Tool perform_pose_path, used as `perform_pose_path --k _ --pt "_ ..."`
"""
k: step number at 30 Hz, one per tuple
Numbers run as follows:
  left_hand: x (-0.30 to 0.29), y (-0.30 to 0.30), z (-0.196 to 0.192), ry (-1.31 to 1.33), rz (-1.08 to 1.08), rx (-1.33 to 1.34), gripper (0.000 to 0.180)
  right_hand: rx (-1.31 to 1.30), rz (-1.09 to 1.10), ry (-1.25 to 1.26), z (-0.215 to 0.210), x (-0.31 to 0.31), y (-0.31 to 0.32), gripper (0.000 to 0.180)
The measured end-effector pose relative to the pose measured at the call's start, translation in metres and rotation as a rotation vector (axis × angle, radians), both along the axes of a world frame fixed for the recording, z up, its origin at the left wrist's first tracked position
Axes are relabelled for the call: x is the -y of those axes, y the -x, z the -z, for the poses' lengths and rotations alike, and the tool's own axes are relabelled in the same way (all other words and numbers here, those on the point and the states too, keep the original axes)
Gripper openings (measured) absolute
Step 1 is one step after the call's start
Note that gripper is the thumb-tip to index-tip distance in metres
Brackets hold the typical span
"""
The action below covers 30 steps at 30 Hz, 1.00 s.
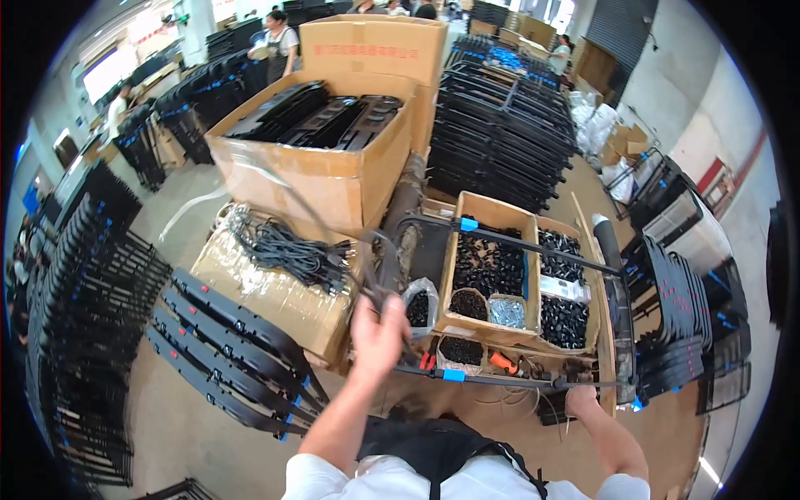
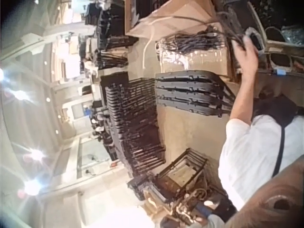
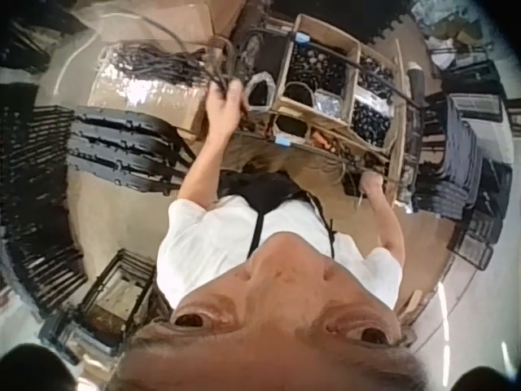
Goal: Assembling the handle and console components of a treadmill, including mechanical fastening and wire management.
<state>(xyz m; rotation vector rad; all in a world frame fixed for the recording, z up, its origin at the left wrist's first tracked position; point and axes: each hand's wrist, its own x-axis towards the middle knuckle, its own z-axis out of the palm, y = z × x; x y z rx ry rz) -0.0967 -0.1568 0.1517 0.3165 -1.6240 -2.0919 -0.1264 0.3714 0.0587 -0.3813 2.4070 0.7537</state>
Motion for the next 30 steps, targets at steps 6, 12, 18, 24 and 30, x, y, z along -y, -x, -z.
perform_pose_path --k 6,12,18,24,30 --pt "-0.097 -0.006 0.097 0.249 0.346 0.248 0.026 -0.056 0.007 0.004 0.008 0.006 0.002 0.018" --pt "-0.126 -0.008 0.146 0.403 0.373 0.291 0.034 -0.094 -0.012 0.056 0.016 0.004 -0.003 0.017" --pt "-0.126 0.001 0.17 0.516 0.277 0.253 0.031 -0.054 -0.022 -0.042 0.006 0.02 0.01 0.012" --pt "-0.13 0.006 0.155 0.554 0.29 0.199 0.028 -0.011 0.033 -0.032 0.007 0.014 0.013 0.02" --pt "-0.13 0.004 0.157 0.569 0.364 0.274 0.029 -0.147 0.01 0.073 0.008 0.02 0.01 0.02"
